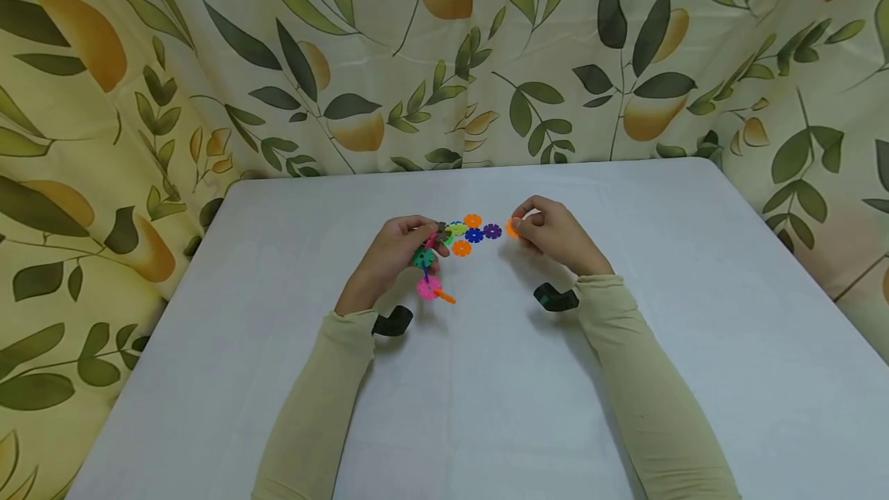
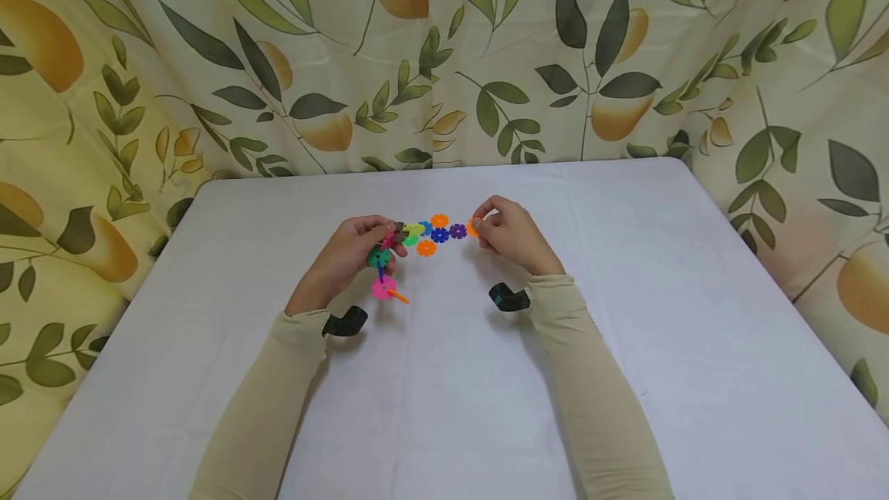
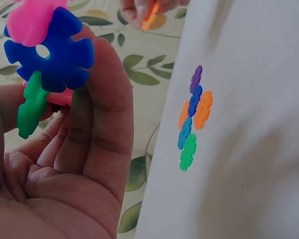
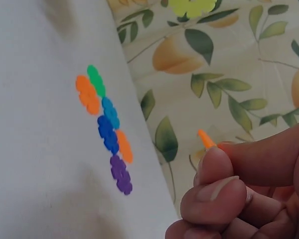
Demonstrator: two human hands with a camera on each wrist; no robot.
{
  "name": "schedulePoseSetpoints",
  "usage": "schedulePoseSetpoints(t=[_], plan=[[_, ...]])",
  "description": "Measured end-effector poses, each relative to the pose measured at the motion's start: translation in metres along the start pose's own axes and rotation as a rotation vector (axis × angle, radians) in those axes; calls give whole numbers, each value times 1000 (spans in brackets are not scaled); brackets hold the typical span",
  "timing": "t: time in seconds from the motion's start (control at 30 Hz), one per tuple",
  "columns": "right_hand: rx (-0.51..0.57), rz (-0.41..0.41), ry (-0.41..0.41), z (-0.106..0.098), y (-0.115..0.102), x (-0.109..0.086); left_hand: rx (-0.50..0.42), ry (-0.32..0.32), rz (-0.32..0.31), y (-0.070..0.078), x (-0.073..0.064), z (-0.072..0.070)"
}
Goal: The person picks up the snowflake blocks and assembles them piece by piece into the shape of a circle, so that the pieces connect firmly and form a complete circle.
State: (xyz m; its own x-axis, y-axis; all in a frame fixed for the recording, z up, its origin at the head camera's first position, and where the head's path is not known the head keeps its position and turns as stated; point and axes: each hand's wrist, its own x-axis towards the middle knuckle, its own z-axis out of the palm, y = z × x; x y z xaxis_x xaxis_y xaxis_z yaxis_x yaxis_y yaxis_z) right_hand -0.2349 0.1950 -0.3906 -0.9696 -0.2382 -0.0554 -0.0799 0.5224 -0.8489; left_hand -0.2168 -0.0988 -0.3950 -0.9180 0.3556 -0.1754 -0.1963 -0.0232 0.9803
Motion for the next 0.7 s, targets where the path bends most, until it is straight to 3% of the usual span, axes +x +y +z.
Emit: schedulePoseSetpoints(t=[0.4, 0.7], plan=[[181, 2, -55, 12, -22, -4, -2, -9, 5, -3, 2, 3], [214, -37, -86, 19, -30, -6, 10, -12, 1, -5, 3, 5]])
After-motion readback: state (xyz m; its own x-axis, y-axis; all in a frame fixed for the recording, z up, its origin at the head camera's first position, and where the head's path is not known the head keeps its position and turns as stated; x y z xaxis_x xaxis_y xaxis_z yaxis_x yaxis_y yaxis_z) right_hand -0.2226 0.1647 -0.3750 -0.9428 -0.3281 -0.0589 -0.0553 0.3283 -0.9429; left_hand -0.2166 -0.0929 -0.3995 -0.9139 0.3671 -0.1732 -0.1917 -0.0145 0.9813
